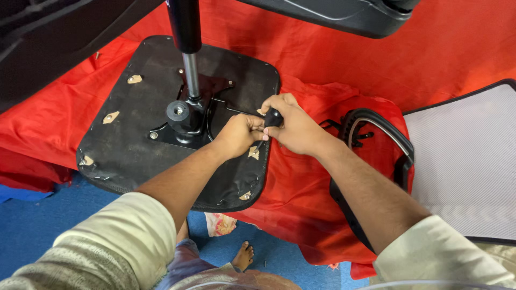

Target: The person uses a screwdriver to tighten screws on the underside of an office chair seat, securing the seat to the chair base. The person holds the seat steady with one hand while turning the screwdriver with the other.

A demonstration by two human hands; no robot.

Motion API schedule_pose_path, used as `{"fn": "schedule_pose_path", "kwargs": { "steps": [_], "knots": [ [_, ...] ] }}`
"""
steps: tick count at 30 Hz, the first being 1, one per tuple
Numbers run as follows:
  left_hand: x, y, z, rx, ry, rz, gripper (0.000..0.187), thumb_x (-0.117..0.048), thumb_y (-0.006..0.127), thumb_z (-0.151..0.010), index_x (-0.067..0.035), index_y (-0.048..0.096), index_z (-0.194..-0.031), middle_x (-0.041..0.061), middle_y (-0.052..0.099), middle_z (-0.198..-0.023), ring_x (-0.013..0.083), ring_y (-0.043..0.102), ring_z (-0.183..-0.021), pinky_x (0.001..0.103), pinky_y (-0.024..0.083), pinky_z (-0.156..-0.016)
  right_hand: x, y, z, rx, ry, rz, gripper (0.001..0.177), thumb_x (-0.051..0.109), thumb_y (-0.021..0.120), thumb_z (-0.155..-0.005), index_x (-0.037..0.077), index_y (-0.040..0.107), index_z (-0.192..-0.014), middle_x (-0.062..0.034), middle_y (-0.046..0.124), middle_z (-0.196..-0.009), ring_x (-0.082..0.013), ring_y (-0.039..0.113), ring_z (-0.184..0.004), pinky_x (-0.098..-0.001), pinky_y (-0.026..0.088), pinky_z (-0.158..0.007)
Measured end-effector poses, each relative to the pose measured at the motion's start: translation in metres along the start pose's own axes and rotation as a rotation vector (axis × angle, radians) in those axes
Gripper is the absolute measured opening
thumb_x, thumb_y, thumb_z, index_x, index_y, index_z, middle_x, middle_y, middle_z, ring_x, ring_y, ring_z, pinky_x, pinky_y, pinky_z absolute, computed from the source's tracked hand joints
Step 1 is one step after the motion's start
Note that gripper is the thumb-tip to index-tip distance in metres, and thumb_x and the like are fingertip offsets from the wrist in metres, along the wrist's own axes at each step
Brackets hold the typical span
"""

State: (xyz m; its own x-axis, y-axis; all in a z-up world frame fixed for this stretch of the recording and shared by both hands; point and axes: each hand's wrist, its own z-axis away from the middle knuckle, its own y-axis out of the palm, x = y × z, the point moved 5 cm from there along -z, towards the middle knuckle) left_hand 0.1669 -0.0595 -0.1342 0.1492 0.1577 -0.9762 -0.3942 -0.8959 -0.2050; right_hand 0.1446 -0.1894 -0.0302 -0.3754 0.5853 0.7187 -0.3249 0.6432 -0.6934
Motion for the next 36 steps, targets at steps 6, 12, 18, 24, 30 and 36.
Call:
{"fn": "schedule_pose_path", "kwargs": {
  "steps": [6, 12, 18, 24, 30, 36],
  "knots": [
    [-0.016, -0.002, 0.008, -0.178, -0.027, -0.129, 0.022, -0.008, 0.081, -0.079, -0.001, 0.075, -0.099, 0.005, 0.077, -0.082, 0.0081, 0.067, -0.072, 0.03, 0.055, -0.07, -0.005, 0.003, 0.006, -0.245, 0.106, 0.012, 0.035, 0.014, 0.08, -0.091, 0.009, 0.06, -0.119, -0.0083, 0.068, -0.11, -0.0164, 0.067, -0.102, -0.0301, 0.053, -0.09],
    [-0.008, -0.005, 0.003, -0.166, -0.081, -0.265, 0.025, -0.009, 0.087, -0.078, 0.0, 0.075, -0.098, 0.013, 0.074, -0.081, 0.0137, 0.063, -0.07, 0.033, 0.055, -0.069, -0.021, 0.008, 0.002, -0.226, 0.113, -0.357, 0.035, 0.001, 0.079, -0.086, 0.004, 0.065, -0.117, -0.0104, 0.073, -0.112, -0.016, 0.07, -0.103, -0.0256, 0.058, -0.088],
    [-0.012, -0.001, 0.001, -0.076, 0.054, -0.1, 0.019, -0.006, 0.077, -0.083, -0.003, 0.075, -0.101, 0.004, 0.079, -0.088, 0.0063, 0.069, -0.077, 0.027, 0.056, -0.073, -0.028, 0.002, 0.005, -0.189, 0.061, -0.102, 0.041, 0.002, 0.071, -0.084, 0.013, 0.069, -0.124, -0.0069, 0.044, -0.139, -0.0161, 0.062, -0.108, -0.0266, 0.059, -0.08],
    [-0.014, 0.004, 0.017, -0.237, -0.197, -0.068, 0.021, -0.006, 0.085, -0.077, 0.002, 0.073, -0.093, 0.01, 0.072, -0.077, 0.0156, 0.064, -0.064, 0.036, 0.054, -0.061, -0.006, 0.001, 0.007, -0.287, -0.222, 0.092, 0.033, 0.013, 0.084, -0.091, 0.011, 0.075, -0.123, -0.0087, 0.061, -0.108, -0.0172, 0.061, -0.1, -0.0293, 0.051, -0.088],
    [-0.033, 0.002, 0.02, -0.323, 0.065, -0.164, 0.031, -0.005, 0.088, -0.071, -0.001, 0.07, -0.096, 0.004, 0.072, -0.073, 0.0097, 0.065, -0.062, 0.03, 0.054, -0.058, -0.009, 0.006, 0.008, -0.237, 0.002, -0.229, 0.054, 0.011, 0.077, -0.081, 0.014, 0.065, -0.134, -0.0059, 0.07, -0.104, -0.0099, 0.063, -0.082, -0.0242, 0.055, -0.075],
    [-0.026, 0.005, 0.024, -0.21, -0.209, -0.091, 0.013, -0.01, 0.077, -0.085, 0.0, 0.072, -0.091, 0.009, 0.071, -0.068, 0.0202, 0.07, -0.059, 0.037, 0.054, -0.055, -0.004, 0.007, 0.009, -0.265, -0.168, -0.115, 0.043, 0.006, 0.073, -0.083, 0.011, 0.072, -0.126, -0.0042, 0.061, -0.125, -0.0133, 0.063, -0.093, -0.0269, 0.054, -0.08]
  ]
}}
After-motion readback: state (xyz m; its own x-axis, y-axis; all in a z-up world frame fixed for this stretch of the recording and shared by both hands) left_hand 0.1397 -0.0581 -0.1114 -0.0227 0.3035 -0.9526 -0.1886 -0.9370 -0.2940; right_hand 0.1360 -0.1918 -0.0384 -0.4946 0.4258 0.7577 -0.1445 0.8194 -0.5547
